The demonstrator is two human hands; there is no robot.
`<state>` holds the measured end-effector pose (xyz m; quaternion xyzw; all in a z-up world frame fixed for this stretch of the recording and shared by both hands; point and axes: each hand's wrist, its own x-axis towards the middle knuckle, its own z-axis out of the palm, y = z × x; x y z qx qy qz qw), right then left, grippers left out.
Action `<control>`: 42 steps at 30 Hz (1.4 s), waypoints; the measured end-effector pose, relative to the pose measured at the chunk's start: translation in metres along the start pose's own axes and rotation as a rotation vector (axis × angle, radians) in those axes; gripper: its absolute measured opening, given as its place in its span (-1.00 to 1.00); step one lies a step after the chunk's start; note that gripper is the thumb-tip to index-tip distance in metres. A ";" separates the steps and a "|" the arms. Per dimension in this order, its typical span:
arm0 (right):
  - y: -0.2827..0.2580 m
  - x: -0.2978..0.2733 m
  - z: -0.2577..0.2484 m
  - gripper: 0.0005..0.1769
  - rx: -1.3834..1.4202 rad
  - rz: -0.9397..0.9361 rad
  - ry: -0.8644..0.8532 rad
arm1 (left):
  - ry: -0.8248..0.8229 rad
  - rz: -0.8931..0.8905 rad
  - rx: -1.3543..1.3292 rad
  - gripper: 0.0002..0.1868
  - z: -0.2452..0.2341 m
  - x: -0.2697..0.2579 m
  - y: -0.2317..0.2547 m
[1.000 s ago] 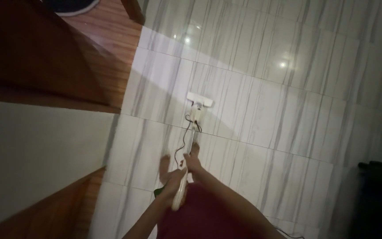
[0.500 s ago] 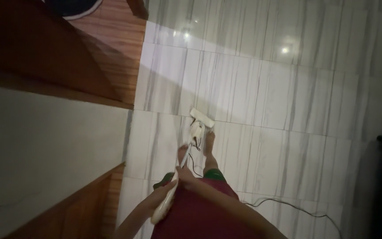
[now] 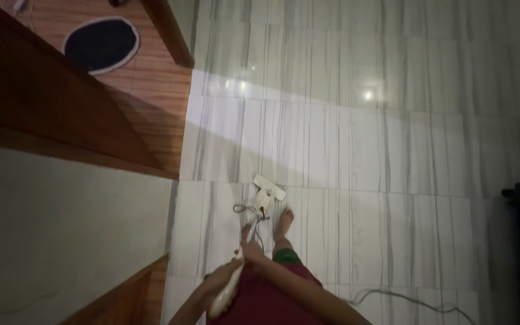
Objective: Vacuuming the floor of a hallway and entryway area
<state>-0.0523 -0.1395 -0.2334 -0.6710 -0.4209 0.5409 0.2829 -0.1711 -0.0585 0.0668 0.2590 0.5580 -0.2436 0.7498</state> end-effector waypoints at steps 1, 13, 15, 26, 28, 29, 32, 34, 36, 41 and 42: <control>0.002 0.008 -0.003 0.03 0.108 0.045 0.061 | 0.037 -0.018 0.006 -0.28 -0.001 0.007 0.002; -0.018 0.011 -0.189 -0.55 -0.111 0.454 0.007 | 0.092 0.281 -0.235 -0.48 0.091 0.091 0.079; -0.004 0.048 -0.209 -0.59 -0.145 0.486 0.002 | 0.161 0.312 -0.238 -0.46 0.101 0.119 0.106; -0.091 -0.020 -0.354 -0.39 0.682 0.479 0.102 | -0.159 0.400 -0.502 -0.34 0.172 0.191 0.224; -0.105 -0.029 -0.355 -0.44 0.641 0.455 0.144 | -0.171 0.444 -0.560 -0.38 0.177 0.216 0.236; -0.112 -0.034 -0.354 -0.48 0.598 0.432 0.184 | -0.184 0.486 -0.619 -0.41 0.179 0.228 0.241; -0.142 -0.046 -0.356 -0.52 0.579 0.389 0.291 | 0.043 0.564 -0.471 -0.39 0.172 0.293 0.259; -0.114 -0.028 -0.359 -0.52 0.581 0.340 0.319 | 0.139 0.516 -0.351 -0.38 0.182 0.242 0.275; -0.105 -0.011 -0.364 -0.52 0.587 0.293 0.342 | 0.238 0.462 -0.231 -0.36 0.186 0.207 0.292; -0.115 0.023 -0.389 -0.46 0.605 0.383 0.422 | 0.360 0.551 0.076 -0.34 0.174 0.287 0.320; -0.101 0.033 -0.393 -0.46 0.610 0.379 0.419 | 0.366 0.552 0.079 -0.34 0.176 0.286 0.325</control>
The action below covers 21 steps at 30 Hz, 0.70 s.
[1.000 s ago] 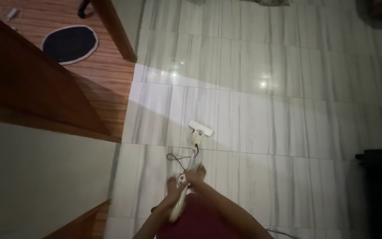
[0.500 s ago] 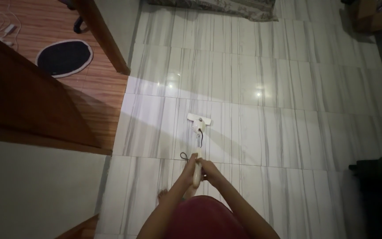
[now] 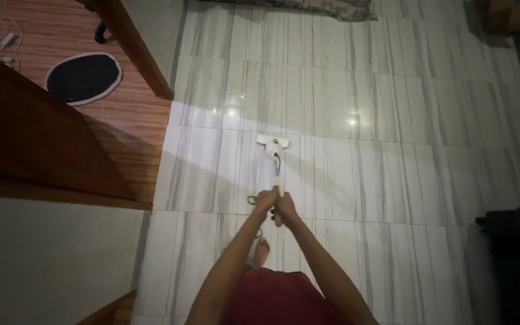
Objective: Vacuuming the floor of a hallway and entryway area
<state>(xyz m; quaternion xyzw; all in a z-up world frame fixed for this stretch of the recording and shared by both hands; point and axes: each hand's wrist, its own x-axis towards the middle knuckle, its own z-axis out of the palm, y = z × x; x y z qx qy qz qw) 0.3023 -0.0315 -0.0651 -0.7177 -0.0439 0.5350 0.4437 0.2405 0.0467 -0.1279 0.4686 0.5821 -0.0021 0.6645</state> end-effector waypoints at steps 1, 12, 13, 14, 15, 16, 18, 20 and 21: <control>0.006 0.016 -0.004 -0.44 0.006 -0.010 0.008 | 0.005 0.064 0.137 -0.32 0.002 0.001 0.005; 0.031 -0.038 -0.040 -0.31 -0.217 0.000 0.200 | -0.470 0.073 0.150 -0.36 0.008 -0.091 -0.004; 0.037 -0.051 -0.035 -0.34 -0.262 0.003 0.198 | -0.502 0.043 0.154 -0.34 0.006 -0.096 -0.011; 0.041 -0.062 -0.030 -0.36 -0.306 0.005 0.197 | -0.535 0.014 0.159 -0.32 0.004 -0.099 -0.016; 0.053 -0.068 -0.028 -0.36 -0.301 0.007 0.204 | -0.542 0.013 0.166 -0.32 0.000 -0.101 -0.024; 0.066 -0.077 -0.026 -0.37 -0.353 0.053 0.214 | -0.570 -0.009 0.178 -0.32 -0.004 -0.106 -0.033; 0.090 -0.098 -0.023 -0.38 -0.402 0.100 0.230 | -0.604 -0.031 0.195 -0.31 -0.010 -0.117 -0.048; 0.115 -0.121 -0.018 -0.34 -0.371 0.139 0.241 | -0.666 -0.060 0.233 -0.38 -0.019 -0.132 -0.063; 0.120 -0.136 -0.014 -0.34 -0.367 0.143 0.246 | -0.671 -0.061 0.237 -0.38 -0.024 -0.143 -0.065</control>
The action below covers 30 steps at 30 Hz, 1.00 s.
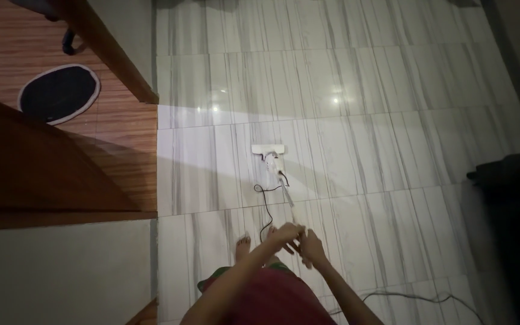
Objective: Vacuuming the floor of a hallway and entryway area
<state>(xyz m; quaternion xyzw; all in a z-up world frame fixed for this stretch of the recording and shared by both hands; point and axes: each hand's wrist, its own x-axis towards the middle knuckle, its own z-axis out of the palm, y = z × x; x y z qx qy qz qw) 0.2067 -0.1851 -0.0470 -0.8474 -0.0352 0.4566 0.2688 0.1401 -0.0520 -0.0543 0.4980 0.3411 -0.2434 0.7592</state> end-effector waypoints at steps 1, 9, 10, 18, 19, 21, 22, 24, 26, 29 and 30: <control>0.007 -0.018 0.003 -0.35 0.041 0.020 0.001 | -0.045 -0.031 0.009 -0.41 0.003 -0.014 -0.005; 0.109 -0.105 0.052 -0.35 -0.028 0.089 0.060 | -0.332 0.002 0.328 -0.48 0.022 -0.027 -0.094; 0.114 -0.117 0.057 -0.32 -0.052 0.073 0.073 | -0.357 0.034 0.461 -0.47 0.021 -0.034 -0.099; 0.122 -0.139 0.084 -0.30 0.366 0.177 0.000 | -0.447 0.014 0.661 -0.44 0.021 -0.042 -0.125; 0.126 -0.131 0.089 -0.31 0.339 0.117 0.019 | -0.422 0.083 0.717 -0.46 0.019 -0.042 -0.130; 0.120 -0.120 0.095 -0.31 0.310 0.049 0.035 | -0.387 0.154 0.773 -0.47 0.010 -0.051 -0.128; 0.109 -0.118 0.095 -0.32 0.207 0.043 0.044 | -0.339 0.254 0.861 -0.50 0.004 -0.061 -0.120; 0.105 -0.112 0.098 -0.33 0.108 0.039 0.057 | -0.294 0.354 0.951 -0.51 -0.003 -0.077 -0.104; 0.112 -0.098 0.103 -0.33 -0.031 0.025 0.112 | -0.240 0.173 0.762 -0.49 -0.008 -0.086 -0.084; 0.057 -0.139 0.084 -0.34 -0.046 0.079 0.106 | -0.208 0.191 0.789 -0.46 -0.001 -0.022 -0.151; 0.057 -0.141 0.081 -0.34 -0.048 0.081 0.109 | -0.211 0.193 0.787 -0.46 -0.001 -0.023 -0.145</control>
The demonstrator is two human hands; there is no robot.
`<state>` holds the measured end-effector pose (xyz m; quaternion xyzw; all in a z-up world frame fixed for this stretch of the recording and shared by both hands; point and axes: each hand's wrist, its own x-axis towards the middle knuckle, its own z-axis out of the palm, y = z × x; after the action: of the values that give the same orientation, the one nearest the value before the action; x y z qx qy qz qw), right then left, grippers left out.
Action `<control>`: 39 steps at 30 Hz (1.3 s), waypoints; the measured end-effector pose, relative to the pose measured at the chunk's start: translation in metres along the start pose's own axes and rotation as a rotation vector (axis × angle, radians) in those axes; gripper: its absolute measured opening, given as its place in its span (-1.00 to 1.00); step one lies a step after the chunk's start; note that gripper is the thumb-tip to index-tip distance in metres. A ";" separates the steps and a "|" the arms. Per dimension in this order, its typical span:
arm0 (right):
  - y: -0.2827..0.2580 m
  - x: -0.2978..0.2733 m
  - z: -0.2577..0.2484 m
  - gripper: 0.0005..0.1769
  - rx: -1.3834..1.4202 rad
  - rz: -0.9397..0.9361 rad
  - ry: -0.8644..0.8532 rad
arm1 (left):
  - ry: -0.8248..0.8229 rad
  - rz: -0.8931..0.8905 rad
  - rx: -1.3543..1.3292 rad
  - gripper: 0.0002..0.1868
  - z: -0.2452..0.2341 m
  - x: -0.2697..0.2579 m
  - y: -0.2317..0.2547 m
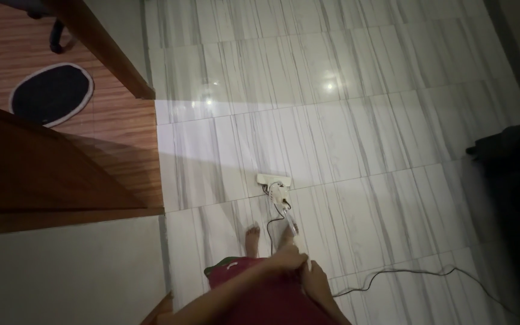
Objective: Vacuuming the floor of a hallway and entryway area
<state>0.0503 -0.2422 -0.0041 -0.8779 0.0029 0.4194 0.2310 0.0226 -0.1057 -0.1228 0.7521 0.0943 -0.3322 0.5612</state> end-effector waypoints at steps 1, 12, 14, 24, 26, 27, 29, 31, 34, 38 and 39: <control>0.001 -0.002 -0.003 -0.35 0.045 0.012 -0.012 | 0.040 0.002 -0.055 -0.47 -0.003 -0.001 0.005; 0.013 0.123 0.031 -0.50 -0.093 -0.443 0.157 | 0.459 -0.026 -0.626 -0.40 -0.041 0.017 0.039; 0.011 0.160 0.043 -0.56 -0.154 -0.607 0.185 | 0.308 -0.218 -0.509 -0.31 -0.038 0.048 0.004; -0.076 0.265 -0.013 -0.48 0.113 -0.461 0.111 | 0.481 -0.250 -0.918 -0.20 -0.134 0.070 0.103; -0.089 0.281 -0.032 -0.49 0.096 -0.363 0.117 | 0.493 -0.202 -0.980 -0.20 -0.135 0.110 0.090; -0.103 0.271 -0.050 -0.49 0.092 -0.359 0.115 | 0.490 -0.205 -0.985 -0.20 -0.140 0.113 0.099; -0.132 0.249 -0.082 -0.34 -0.339 -0.518 0.147 | 0.508 -0.149 -1.017 -0.18 -0.148 0.117 0.116; -0.125 0.255 -0.092 -0.34 -0.314 -0.499 0.112 | 0.486 -0.158 -1.058 -0.18 -0.147 0.113 0.135; -0.132 0.235 -0.113 -0.44 -0.082 -0.352 0.024 | 0.469 -0.174 -1.114 -0.17 -0.138 0.119 0.147; -0.101 0.231 -0.117 -0.47 0.041 -0.254 -0.015 | 0.476 -0.212 -1.106 -0.16 -0.107 0.121 0.152; -0.088 0.228 -0.120 -0.47 0.037 -0.251 -0.021 | 0.476 -0.217 -1.111 -0.16 -0.101 0.110 0.164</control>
<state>0.3038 -0.1691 -0.0717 -0.8627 -0.1016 0.3960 0.2978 0.2307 -0.0978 -0.0465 0.3869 0.4521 -0.1114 0.7959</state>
